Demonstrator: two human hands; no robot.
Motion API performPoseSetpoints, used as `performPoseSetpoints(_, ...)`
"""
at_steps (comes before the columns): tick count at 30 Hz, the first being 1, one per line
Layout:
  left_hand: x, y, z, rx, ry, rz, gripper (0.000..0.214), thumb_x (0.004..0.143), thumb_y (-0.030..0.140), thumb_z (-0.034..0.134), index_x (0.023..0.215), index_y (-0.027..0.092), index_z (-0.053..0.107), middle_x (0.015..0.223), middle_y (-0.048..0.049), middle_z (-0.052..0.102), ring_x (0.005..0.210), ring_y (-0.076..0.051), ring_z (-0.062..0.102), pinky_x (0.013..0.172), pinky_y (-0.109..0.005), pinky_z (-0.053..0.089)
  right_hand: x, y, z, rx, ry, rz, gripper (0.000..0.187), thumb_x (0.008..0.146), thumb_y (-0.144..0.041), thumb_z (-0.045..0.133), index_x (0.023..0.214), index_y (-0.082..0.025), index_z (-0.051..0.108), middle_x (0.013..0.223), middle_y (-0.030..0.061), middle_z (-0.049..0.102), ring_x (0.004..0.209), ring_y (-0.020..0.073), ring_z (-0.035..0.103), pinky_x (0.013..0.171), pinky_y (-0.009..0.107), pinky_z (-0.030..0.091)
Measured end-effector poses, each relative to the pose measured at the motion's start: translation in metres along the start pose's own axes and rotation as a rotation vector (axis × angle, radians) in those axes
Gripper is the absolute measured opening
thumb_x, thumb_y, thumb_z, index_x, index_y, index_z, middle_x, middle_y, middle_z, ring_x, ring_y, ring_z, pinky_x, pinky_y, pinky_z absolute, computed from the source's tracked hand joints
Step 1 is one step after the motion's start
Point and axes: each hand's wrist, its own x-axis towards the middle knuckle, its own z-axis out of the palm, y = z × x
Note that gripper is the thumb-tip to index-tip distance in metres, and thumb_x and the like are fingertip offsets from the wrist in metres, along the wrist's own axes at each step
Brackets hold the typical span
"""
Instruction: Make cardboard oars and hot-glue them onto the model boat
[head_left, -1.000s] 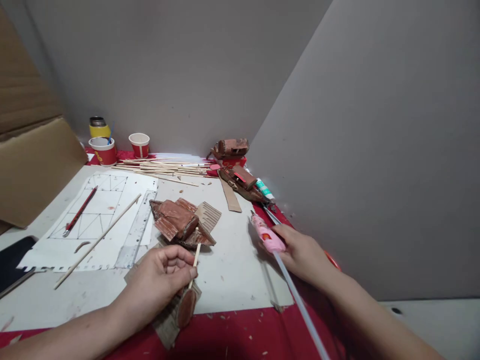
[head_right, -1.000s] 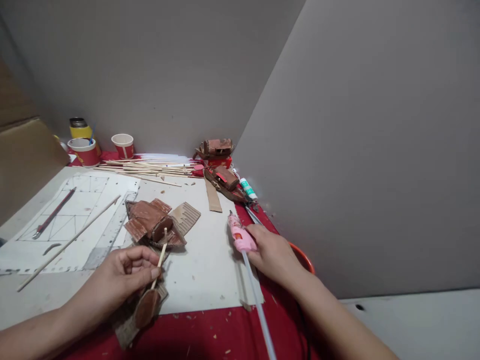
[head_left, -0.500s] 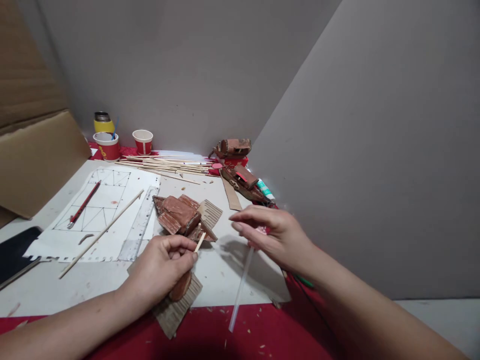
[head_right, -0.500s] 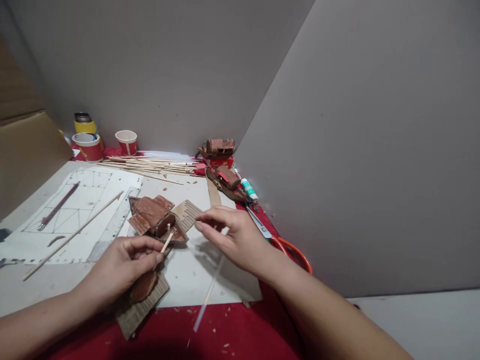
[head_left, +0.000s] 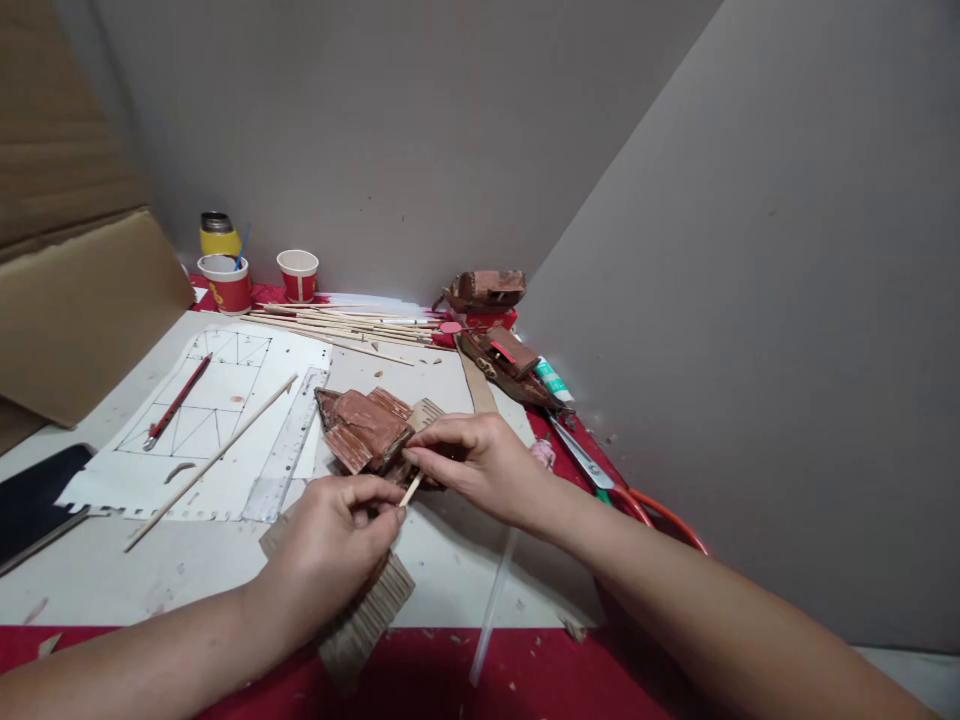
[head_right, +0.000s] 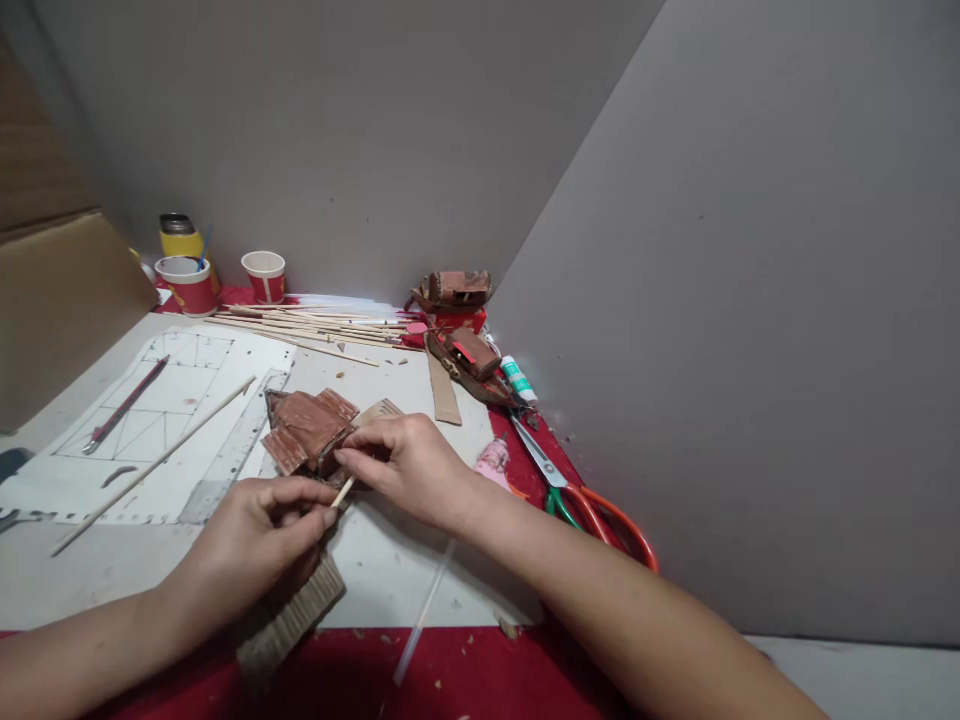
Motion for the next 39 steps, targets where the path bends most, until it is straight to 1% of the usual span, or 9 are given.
performPoseSetpoints(4,0.001,-0.001,0.0,0.045,0.02,0.057,0.02,0.079,0.03,0.056,0.084,0.016,0.071,0.053,0.0037,0.055,0.047,-0.01,0.043,0.045,-0.022,0.031,0.002,-0.001,0.001,-0.004,0.004,0.016,0.017,0.086,-0.014,0.058,0.077,-0.014,0.073,0.066,0.0015,0.067,0.058,0.0096,0.057,0.055,0.019,0.042)
performPoseSetpoints(7,0.003,0.001,0.0,0.106,0.058,0.132,0.017,0.079,0.025,0.056,0.081,0.017,0.071,0.057,0.0027,0.062,0.047,-0.01,0.047,0.047,-0.021,0.035,0.001,0.0,0.0,0.006,-0.002,0.031,0.018,0.087,-0.016,0.057,0.076,-0.013,0.072,0.065,0.001,0.066,0.056,0.0092,0.056,0.054,0.019,0.042)
performPoseSetpoints(11,0.002,0.004,-0.001,0.227,0.117,0.229,0.02,0.08,0.021,0.055,0.086,0.02,0.074,0.068,0.0009,0.072,0.056,-0.012,0.059,0.055,-0.022,0.042,0.0,0.002,-0.002,0.008,-0.022,0.061,0.022,0.087,-0.019,0.056,0.073,-0.012,0.071,0.062,0.0009,0.063,0.055,0.0095,0.053,0.053,0.02,0.04)
performPoseSetpoints(14,0.0,0.004,0.0,0.299,0.119,0.27,0.022,0.081,0.02,0.054,0.09,0.021,0.075,0.076,0.0002,0.075,0.064,-0.014,0.066,0.062,-0.024,0.045,-0.001,0.003,-0.002,0.021,-0.044,0.085,0.023,0.087,-0.02,0.056,0.072,-0.012,0.071,0.061,0.0014,0.062,0.055,0.01,0.052,0.053,0.02,0.039)
performPoseSetpoints(19,-0.002,0.006,0.003,0.414,0.119,0.262,0.024,0.082,0.021,0.053,0.092,0.021,0.075,0.082,-0.0031,0.077,0.072,-0.019,0.069,0.065,-0.027,0.048,-0.001,0.003,-0.003,0.068,-0.086,0.107,0.024,0.088,-0.021,0.055,0.073,-0.012,0.071,0.061,0.0015,0.063,0.055,0.0106,0.053,0.053,0.021,0.041)
performPoseSetpoints(24,-0.002,0.009,0.004,0.433,0.168,0.264,0.025,0.084,0.022,0.053,0.094,0.021,0.075,0.088,-0.0045,0.077,0.078,-0.022,0.071,0.07,-0.029,0.05,0.001,0.0,-0.004,0.091,-0.097,0.086,0.024,0.087,-0.02,0.055,0.069,-0.013,0.069,0.06,0.0007,0.062,0.056,0.0103,0.051,0.053,0.021,0.04)
performPoseSetpoints(31,-0.003,0.011,0.006,0.47,0.208,0.24,0.024,0.085,0.023,0.053,0.095,0.021,0.075,0.09,-0.0045,0.077,0.08,-0.023,0.071,0.072,-0.031,0.05,0.004,0.004,-0.003,0.111,-0.12,0.053,0.022,0.088,-0.022,0.054,0.079,-0.012,0.071,0.067,0.0028,0.065,0.059,0.0117,0.056,0.056,0.022,0.043)
performPoseSetpoints(35,-0.003,0.009,0.006,0.483,0.212,0.263,0.024,0.085,0.022,0.053,0.095,0.021,0.075,0.09,-0.0047,0.077,0.08,-0.023,0.071,0.072,-0.031,0.05,0.004,0.005,-0.005,0.117,-0.157,0.037,0.019,0.089,-0.021,0.053,0.085,-0.013,0.07,0.067,0.0007,0.063,0.059,0.0106,0.055,0.057,0.021,0.042)
performPoseSetpoints(39,-0.002,0.008,0.006,0.487,0.216,0.268,0.024,0.085,0.023,0.053,0.097,0.021,0.074,0.09,-0.0046,0.077,0.081,-0.023,0.071,0.072,-0.031,0.05,0.004,0.006,-0.01,0.124,-0.212,0.047,0.014,0.086,-0.021,0.057,0.087,-0.013,0.069,0.063,-0.0019,0.059,0.056,0.0098,0.052,0.054,0.02,0.041)
